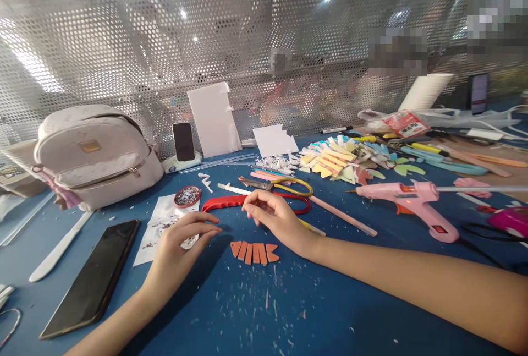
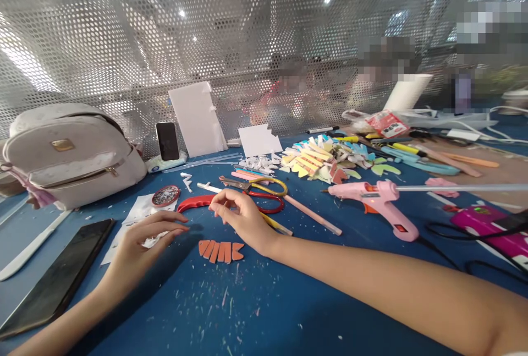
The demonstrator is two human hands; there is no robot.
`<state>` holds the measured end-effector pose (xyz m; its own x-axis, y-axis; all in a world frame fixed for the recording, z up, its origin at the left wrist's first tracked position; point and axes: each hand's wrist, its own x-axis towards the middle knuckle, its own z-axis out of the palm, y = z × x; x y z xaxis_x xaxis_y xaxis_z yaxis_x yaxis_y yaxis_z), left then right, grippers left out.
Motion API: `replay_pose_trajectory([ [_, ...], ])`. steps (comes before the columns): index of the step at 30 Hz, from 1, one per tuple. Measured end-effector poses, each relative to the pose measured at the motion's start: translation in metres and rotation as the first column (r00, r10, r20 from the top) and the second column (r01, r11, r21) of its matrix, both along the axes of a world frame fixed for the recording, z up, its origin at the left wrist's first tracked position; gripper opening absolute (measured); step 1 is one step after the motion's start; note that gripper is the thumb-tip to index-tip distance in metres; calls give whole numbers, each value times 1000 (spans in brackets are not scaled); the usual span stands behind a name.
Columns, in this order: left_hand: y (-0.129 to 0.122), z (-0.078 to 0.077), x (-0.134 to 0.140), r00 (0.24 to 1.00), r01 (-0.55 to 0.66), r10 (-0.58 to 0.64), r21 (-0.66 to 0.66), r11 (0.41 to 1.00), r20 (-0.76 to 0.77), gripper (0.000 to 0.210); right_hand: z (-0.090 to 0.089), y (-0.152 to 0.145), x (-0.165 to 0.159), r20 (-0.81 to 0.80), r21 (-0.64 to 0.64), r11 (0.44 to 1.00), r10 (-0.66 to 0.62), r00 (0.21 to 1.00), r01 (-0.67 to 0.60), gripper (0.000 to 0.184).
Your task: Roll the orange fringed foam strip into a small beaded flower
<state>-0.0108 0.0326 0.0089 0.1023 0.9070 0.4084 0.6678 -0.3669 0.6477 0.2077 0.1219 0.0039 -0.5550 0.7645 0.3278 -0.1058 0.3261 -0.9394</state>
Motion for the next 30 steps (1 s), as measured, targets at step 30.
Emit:
replay_pose_trajectory([
  [30, -2, -9, 5, 925, -89, 142, -162, 983, 354, 4, 5, -6, 5, -14, 47, 998, -52, 999, 53, 18],
])
